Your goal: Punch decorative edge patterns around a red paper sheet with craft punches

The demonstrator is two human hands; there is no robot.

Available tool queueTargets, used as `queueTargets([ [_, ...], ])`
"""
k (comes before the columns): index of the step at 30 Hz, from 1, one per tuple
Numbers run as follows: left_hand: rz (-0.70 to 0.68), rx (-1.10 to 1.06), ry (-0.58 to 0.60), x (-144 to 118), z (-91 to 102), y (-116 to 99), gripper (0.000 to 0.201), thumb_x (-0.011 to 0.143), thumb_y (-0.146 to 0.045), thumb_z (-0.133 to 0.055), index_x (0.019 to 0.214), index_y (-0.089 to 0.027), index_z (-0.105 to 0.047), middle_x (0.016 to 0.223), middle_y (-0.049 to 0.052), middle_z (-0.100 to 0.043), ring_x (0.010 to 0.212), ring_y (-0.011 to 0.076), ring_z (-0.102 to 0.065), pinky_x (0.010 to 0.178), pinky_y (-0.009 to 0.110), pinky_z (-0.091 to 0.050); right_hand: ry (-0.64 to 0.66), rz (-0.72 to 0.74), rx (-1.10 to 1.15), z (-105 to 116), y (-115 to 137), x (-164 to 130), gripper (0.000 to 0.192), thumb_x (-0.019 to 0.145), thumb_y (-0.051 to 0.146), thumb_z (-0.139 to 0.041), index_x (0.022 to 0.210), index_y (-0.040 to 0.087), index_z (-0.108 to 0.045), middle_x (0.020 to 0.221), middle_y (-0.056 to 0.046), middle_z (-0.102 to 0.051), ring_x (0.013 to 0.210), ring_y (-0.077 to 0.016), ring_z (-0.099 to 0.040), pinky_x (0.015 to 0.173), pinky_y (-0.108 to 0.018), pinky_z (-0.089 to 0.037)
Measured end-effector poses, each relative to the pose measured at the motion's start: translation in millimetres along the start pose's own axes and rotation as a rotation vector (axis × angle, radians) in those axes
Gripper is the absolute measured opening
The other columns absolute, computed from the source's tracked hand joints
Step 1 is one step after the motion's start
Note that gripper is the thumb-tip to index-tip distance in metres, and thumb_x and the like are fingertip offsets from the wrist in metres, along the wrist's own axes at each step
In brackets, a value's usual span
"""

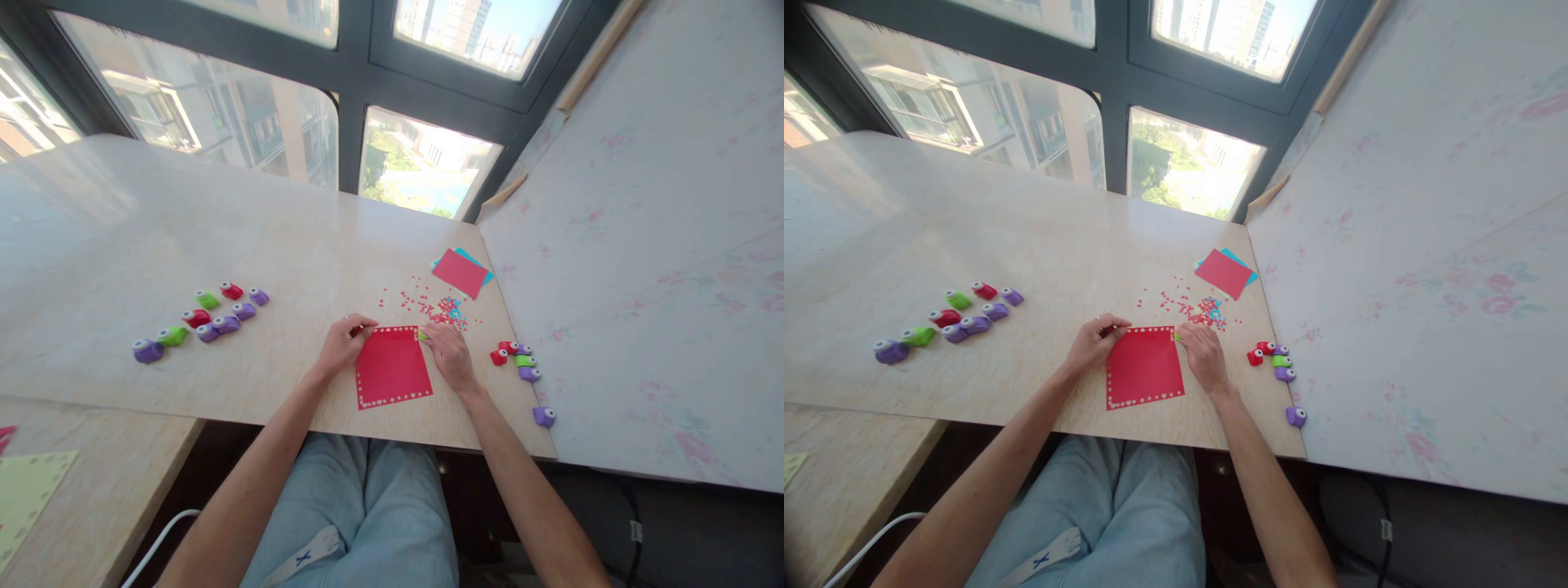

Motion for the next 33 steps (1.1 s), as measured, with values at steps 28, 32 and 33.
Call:
queueTargets([
  [28, -0.005, 0.018, -0.009, -1.5, -0.3, -2.1, 0.018, 0.085, -0.019, -0.054, 0.09, -0.019, -0.072, 0.084, 0.005, -0.07, 0.073, 0.0159, -0.06, 0.069, 0.029, -0.047, -0.041, -0.02, 0.07, 1.8, -2.0, -2.3, 0.026, 0.096, 0.02, -0.053, 0.118, 0.023, -0.067, 0.112, -0.01, -0.071, 0.109, -0.0245, -0.063, 0.097, -0.045, -0.05],
  [32, -0.009, 0.026, -0.017, -1.5, 0.1, -2.7, 0.018, 0.085, -0.019, -0.054, 0.09, -0.018, -0.072, 0.083, 0.005, -0.07, 0.073, 0.0158, -0.06, 0.069, 0.028, -0.047, -0.067, -0.034, 0.1, 2.7, -4.9, -4.2, 0.026, 0.096, 0.021, -0.054, 0.118, 0.023, -0.067, 0.112, -0.01, -0.071, 0.107, -0.0244, -0.064, 0.096, -0.046, -0.05],
  [33, -0.01, 0.03, -0.016, -1.4, -0.1, -2.6, 0.018, 0.085, -0.019, -0.054, 0.09, -0.018, -0.072, 0.083, 0.005, -0.07, 0.073, 0.0157, -0.06, 0.069, 0.028, -0.047, -0.066, -0.038, 0.105, 2.5, -5.5, -4.4, 0.026, 0.096, 0.021, -0.054, 0.119, 0.023, -0.067, 0.112, -0.01, -0.071, 0.106, -0.0244, -0.064, 0.096, -0.046, -0.051],
])
Point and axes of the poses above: each hand's wrist, its own x-axis towards the middle knuckle, its own z-axis out of the back of the hand, y = z × x, the point moved 5 cm from there along x, towards the middle knuckle
